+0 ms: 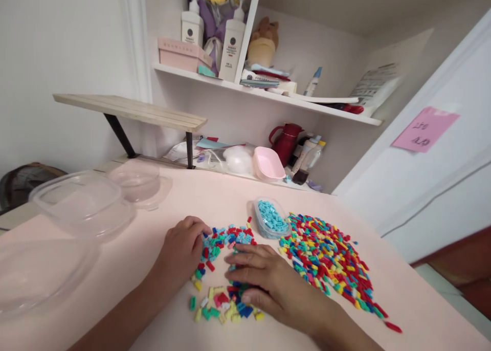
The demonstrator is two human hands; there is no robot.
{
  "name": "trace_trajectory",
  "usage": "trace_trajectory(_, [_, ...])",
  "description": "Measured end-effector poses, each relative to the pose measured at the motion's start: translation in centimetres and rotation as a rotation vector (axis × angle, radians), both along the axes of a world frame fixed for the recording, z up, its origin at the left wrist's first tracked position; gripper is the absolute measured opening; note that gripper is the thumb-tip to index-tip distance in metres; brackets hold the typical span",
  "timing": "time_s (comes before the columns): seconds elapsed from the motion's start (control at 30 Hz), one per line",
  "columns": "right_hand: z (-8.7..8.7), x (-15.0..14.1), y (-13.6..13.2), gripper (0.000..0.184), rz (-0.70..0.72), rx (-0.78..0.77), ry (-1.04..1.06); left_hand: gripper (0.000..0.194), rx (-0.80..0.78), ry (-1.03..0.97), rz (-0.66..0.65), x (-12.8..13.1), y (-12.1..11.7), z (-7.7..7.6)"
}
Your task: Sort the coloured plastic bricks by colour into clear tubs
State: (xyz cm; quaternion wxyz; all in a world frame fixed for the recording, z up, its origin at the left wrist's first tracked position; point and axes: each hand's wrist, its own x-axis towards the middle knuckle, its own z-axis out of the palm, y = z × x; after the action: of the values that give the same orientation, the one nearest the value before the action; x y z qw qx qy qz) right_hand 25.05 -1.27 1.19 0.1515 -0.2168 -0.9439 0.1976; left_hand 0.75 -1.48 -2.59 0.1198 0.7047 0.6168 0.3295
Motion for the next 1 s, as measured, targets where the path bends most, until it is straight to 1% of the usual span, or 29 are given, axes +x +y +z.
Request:
trace_trajectory(0.1, [0.0, 0.7, 0.5, 0.028, -0.037, -0.010, 0.056, 0.031, 0.023, -0.080, -0.013, -0.1, 0.2, -0.1])
trace_trajectory(0.2, [-0.3, 1.1, 0.8, 0.030, -0.135, 0.003, 0.097, 0.030, 0.030, -0.127, -0.003, -0.3, 0.3, -0.3])
trace_trajectory(0.37, [-1.2, 0.9, 0.9, 0.027, -0.259, 0.059, 0.094, 0.029, 0.031, -0.132, 0.000, -0.3, 0.3, -0.3])
trace_trajectory(0.43, [-1.5, 0.6, 0.8, 0.029, -0.295, 0.093, 0.079, 0.029, 0.017, -0.125, 0.003, -0.3, 0.2, -0.2])
trace_trajectory(0.57, [-2.1, -0.1, 0.9, 0.034, -0.331, 0.233, 0.043, 0.029, -0.005, -0.126, 0.008, -0.1, 0.1, 0.1])
trace_trajectory(0.67, [-2.3, -0.4, 1.0, 0.028, -0.324, 0.264, 0.040, 0.027, -0.016, -0.140, 0.020, -0.2, 0.0, 0.2])
trace_trajectory(0.77, [-2.5, -0.4, 1.0, 0.020, -0.313, 0.241, 0.055, 0.027, -0.016, -0.143, 0.020, -0.3, 0.0, 0.3])
trace_trajectory(0.83, [-2.6, -0.4, 1.0, 0.019, -0.318, 0.210, 0.077, 0.027, -0.015, -0.144, 0.019, -0.3, 0.0, 0.4])
trace_trajectory(0.93, [-2.5, -0.4, 0.8, 0.022, -0.340, 0.098, 0.180, 0.028, -0.029, -0.160, 0.024, -0.3, 0.0, 0.6])
trace_trajectory(1.0, [-2.0, -0.2, 0.8, 0.021, -0.348, -0.007, 0.272, 0.027, -0.025, -0.167, 0.029, -0.3, 0.0, 0.7])
